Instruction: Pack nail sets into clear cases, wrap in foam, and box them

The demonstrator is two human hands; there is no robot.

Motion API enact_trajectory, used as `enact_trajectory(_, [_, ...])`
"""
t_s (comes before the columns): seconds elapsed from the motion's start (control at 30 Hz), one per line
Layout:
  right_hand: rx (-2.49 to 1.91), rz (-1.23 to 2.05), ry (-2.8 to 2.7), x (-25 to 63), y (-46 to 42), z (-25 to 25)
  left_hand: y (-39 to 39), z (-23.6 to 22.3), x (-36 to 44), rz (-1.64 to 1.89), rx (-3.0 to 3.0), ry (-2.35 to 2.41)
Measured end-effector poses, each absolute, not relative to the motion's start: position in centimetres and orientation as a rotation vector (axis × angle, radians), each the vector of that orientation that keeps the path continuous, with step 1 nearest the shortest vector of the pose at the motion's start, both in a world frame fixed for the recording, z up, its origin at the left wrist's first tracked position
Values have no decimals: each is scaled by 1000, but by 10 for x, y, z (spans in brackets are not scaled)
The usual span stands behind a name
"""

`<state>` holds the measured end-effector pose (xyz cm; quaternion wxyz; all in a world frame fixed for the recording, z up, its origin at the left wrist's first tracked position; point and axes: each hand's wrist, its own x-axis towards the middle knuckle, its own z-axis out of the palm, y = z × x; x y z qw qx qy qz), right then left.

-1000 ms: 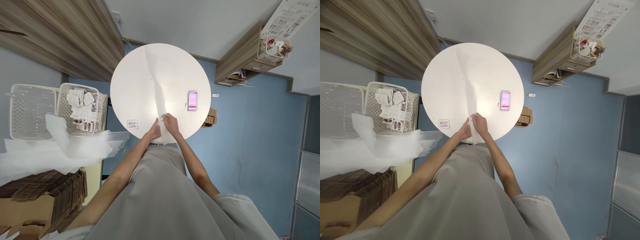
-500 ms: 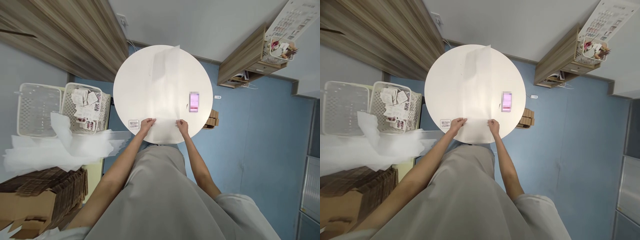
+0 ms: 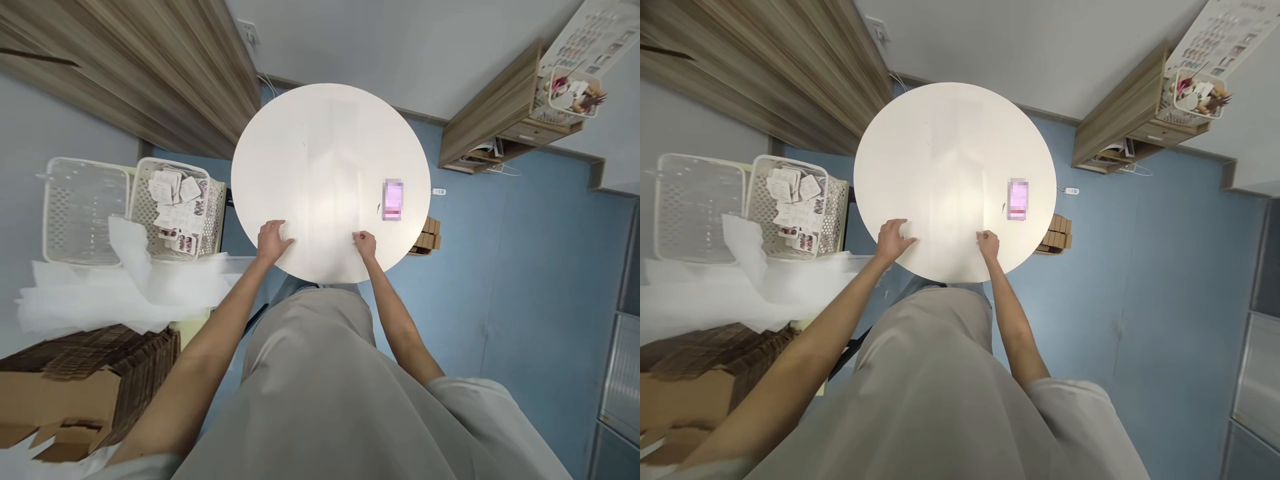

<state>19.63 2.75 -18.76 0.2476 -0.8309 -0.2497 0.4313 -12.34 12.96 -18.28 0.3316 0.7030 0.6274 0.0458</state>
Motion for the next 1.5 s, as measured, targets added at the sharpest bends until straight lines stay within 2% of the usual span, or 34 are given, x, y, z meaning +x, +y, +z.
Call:
enact_trajectory(0.17, [-2302,1084,-572,203,28,-189,123,-182,-168,-245,2035,1451])
enact_trajectory(0.5, [-2448,1071,-624,203,-18,-187,111,-185,-174,-393,2161,1389])
enact_trajectory(0.77, [-2506,1173,-658,195,-43,-187,91,-187,-98,-175,2230,1053])
enact_trajectory(0.93, [-2543,1269,-762,182,-51,-191,78,-194,-51,-172,2178,895])
enact_trajectory(1.17, [-2592,1234,-942,166,-51,-196,70,-209,-50,-224,2171,924])
enact_trajectory(1.33, [-2594,1168,-824,174,-46,-191,68,-212,-51,-229,2178,914])
enact_trajectory(1.5, [-2515,1250,-730,186,-39,-183,67,-214,-51,-174,2103,926])
